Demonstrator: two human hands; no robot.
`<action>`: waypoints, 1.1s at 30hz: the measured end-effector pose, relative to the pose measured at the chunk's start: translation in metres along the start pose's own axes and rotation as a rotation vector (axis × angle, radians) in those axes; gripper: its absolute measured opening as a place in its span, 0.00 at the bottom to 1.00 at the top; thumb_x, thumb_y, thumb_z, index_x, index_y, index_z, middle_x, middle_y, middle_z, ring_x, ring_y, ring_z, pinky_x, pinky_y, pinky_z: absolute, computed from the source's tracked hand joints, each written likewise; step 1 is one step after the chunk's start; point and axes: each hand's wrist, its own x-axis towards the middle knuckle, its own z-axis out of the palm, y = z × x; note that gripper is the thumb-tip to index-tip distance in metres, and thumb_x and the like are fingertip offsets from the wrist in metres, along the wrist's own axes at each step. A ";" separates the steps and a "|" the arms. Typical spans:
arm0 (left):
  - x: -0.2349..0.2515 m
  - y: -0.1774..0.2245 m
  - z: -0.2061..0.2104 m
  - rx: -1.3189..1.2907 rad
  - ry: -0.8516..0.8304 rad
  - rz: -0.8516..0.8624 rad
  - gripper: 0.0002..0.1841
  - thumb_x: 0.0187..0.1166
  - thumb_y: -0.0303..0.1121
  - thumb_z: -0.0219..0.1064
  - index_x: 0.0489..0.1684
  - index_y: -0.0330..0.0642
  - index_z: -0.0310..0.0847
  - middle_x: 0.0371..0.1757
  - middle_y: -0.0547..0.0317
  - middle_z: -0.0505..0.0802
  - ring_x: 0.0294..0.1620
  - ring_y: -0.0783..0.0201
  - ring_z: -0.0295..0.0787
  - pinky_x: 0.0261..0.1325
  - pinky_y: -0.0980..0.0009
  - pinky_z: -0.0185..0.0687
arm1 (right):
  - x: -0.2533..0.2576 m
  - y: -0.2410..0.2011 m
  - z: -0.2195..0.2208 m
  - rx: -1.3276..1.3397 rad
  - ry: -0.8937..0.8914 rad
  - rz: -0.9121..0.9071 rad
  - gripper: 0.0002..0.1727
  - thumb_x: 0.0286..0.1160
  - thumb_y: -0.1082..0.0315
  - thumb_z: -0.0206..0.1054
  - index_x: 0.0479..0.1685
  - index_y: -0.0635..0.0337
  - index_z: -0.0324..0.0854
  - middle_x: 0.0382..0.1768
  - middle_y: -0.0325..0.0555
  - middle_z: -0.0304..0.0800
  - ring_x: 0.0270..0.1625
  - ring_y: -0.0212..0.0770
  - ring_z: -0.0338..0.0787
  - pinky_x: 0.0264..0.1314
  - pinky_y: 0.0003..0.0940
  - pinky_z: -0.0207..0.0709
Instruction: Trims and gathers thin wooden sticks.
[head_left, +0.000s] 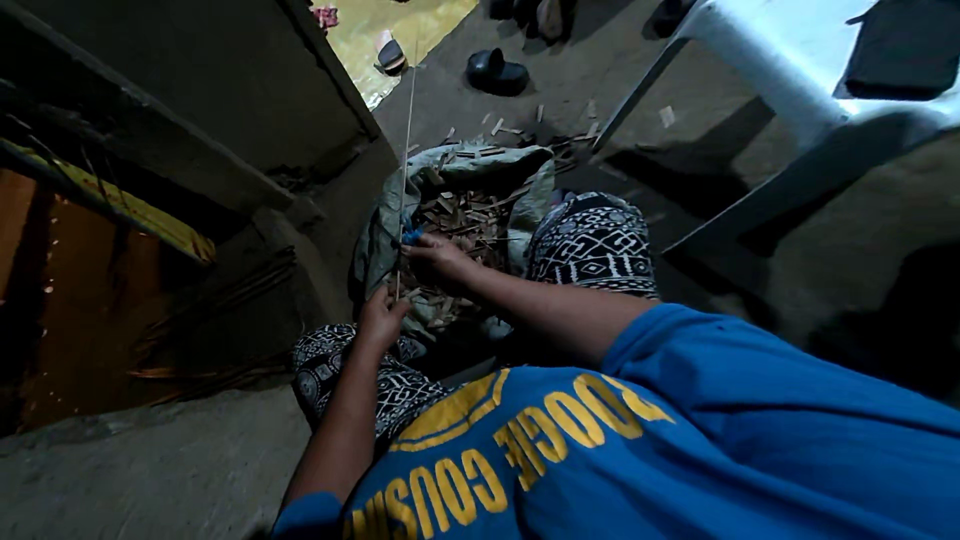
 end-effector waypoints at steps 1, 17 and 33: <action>0.001 0.002 -0.001 -0.117 -0.016 0.002 0.19 0.90 0.32 0.62 0.76 0.38 0.73 0.48 0.50 0.92 0.39 0.64 0.85 0.44 0.66 0.80 | -0.002 0.003 0.003 0.001 -0.020 -0.004 0.13 0.91 0.61 0.57 0.62 0.59 0.75 0.27 0.37 0.76 0.20 0.28 0.71 0.22 0.23 0.67; 0.018 0.015 -0.008 -0.263 0.092 0.017 0.14 0.93 0.29 0.53 0.68 0.35 0.77 0.41 0.56 0.86 0.31 0.69 0.79 0.37 0.74 0.77 | 0.000 -0.014 -0.004 0.028 0.059 0.019 0.13 0.91 0.59 0.59 0.63 0.55 0.74 0.24 0.36 0.75 0.18 0.28 0.69 0.19 0.23 0.64; 0.035 0.015 -0.020 0.106 0.287 0.046 0.14 0.90 0.30 0.55 0.52 0.31 0.86 0.42 0.44 0.92 0.40 0.54 0.89 0.51 0.53 0.85 | -0.018 -0.011 0.012 -0.171 -0.238 0.148 0.12 0.93 0.62 0.54 0.64 0.58 0.73 0.24 0.37 0.71 0.17 0.27 0.66 0.18 0.21 0.61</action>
